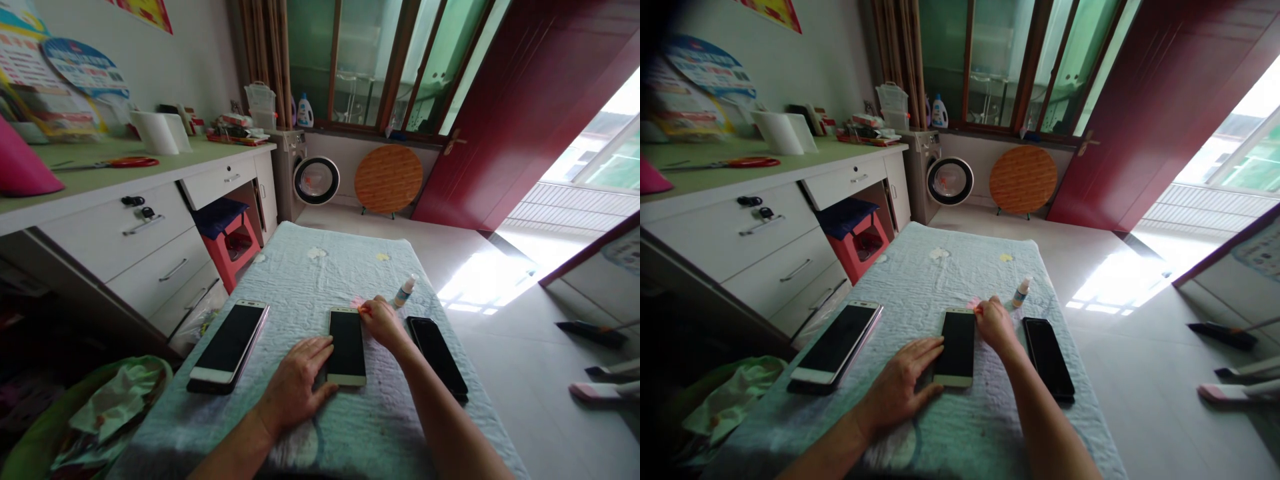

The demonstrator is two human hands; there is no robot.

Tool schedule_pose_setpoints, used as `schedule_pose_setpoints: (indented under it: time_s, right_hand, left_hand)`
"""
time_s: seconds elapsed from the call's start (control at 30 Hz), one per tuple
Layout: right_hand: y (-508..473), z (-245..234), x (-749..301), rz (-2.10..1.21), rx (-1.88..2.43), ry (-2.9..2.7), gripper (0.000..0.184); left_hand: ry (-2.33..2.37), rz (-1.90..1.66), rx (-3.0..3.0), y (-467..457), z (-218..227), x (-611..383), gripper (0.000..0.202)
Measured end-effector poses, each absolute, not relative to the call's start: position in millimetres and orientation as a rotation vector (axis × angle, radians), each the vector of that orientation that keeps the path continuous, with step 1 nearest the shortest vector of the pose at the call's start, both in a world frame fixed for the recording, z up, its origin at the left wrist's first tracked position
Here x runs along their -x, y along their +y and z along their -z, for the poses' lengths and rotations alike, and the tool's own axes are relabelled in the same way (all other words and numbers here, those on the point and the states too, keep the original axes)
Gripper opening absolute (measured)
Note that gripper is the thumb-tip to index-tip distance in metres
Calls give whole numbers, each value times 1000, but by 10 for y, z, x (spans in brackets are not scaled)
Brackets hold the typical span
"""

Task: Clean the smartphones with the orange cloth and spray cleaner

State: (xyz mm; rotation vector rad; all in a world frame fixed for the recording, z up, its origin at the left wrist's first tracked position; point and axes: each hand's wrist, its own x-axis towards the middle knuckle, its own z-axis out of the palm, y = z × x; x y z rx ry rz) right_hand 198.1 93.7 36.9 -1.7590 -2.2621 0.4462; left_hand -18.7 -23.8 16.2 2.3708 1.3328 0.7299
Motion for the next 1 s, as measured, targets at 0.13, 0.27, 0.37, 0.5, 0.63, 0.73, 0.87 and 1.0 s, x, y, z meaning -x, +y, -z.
schedule_pose_setpoints:
  time_s: [0.13, 0.27, 0.37, 0.5, 0.63, 0.73, 0.87, 1.0]
  right_hand:
    - [768, -379, -2047, -489, 1753, -2231, 18]
    - [550, -377, -2076, -540, 1713, -2203, 19]
    - [385, -373, -2090, -578, 1710, -2204, 21]
    - [184, -382, -2115, -635, 1696, -2205, 21]
    - [-5, -409, -2140, -716, 1681, -2150, 19]
    - [-126, -423, -2160, -782, 1667, -2118, 16]
    - [-198, -421, -2181, -821, 1640, -2118, 16]
    - [-82, -405, -2167, -756, 1705, -2147, 16]
  left_hand:
    - [1325, -733, -2391, -235, -138, 193, 56]
    - [1332, -731, -2399, -237, -131, 188, 56]
    - [1335, -742, -2395, -238, -126, 183, 55]
    - [1351, -748, -2401, -242, -108, 180, 53]
    - [1366, -755, -2421, -247, -91, 173, 53]
    - [1375, -755, -2423, -247, -98, 164, 53]
    - [1373, -732, -2426, -241, -124, 158, 51]
    - [1358, -696, -2436, -237, -140, 167, 51]
